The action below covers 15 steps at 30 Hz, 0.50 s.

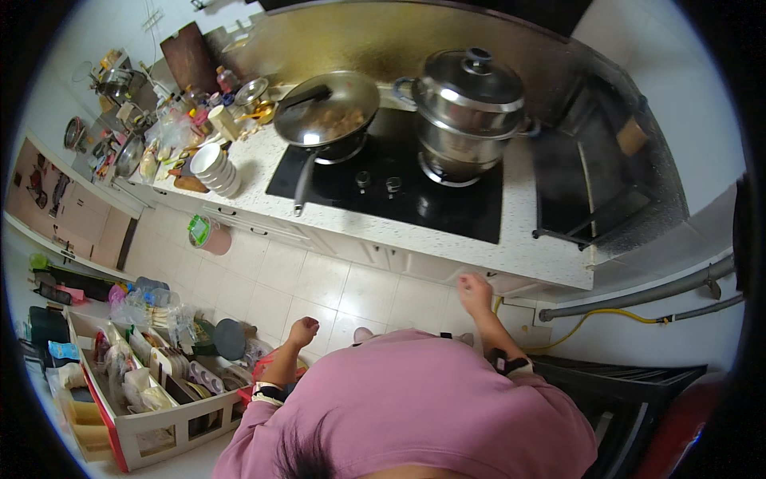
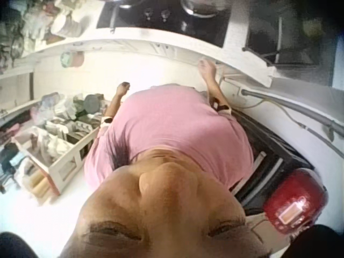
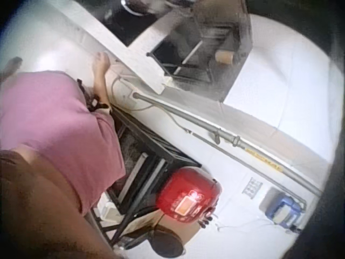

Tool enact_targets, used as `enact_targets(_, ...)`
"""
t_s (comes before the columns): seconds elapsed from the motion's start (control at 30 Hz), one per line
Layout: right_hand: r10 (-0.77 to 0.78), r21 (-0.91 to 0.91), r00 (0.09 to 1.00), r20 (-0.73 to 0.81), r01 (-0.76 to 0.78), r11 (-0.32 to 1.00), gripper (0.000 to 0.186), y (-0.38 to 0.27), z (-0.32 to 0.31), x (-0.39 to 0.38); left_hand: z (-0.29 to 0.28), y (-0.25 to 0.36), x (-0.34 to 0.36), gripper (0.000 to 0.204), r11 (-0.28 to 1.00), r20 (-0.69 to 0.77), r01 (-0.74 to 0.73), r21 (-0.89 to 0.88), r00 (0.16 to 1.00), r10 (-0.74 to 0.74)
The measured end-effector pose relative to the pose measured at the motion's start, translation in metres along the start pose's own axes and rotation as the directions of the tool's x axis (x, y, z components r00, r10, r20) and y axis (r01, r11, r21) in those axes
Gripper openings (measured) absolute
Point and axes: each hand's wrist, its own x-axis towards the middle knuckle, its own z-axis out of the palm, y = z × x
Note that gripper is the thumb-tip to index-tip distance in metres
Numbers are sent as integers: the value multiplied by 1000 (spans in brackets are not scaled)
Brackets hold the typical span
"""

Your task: The person gathers chopsticks and a ladle from a wall rack, then opens drawers to retrieve bowls and plates, placing them on the counter. They carry the items to a dining table and set them down, then return to the kitchen to open a pot lid on the stove.

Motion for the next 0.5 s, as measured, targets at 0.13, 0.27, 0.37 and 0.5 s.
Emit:
enact_targets(0.13,-248,-318,941,232,314,894,53,-104,83,84,-36,-85,-14,28,968,-18,144,206,990,-143)
enact_targets(0.27,-360,-597,929,89,340,727,58,-133,127,199,-63,-155,-47,30,976,189,103,193,972,-139)
enact_targets(0.37,-139,-675,944,300,313,668,49,-131,143,251,-77,-173,-75,30,882,50,236,407,959,-280)
enact_targets(0.5,19,-679,880,474,352,644,28,-125,164,287,-86,-162,-97,25,926,-130,372,58,923,-363)
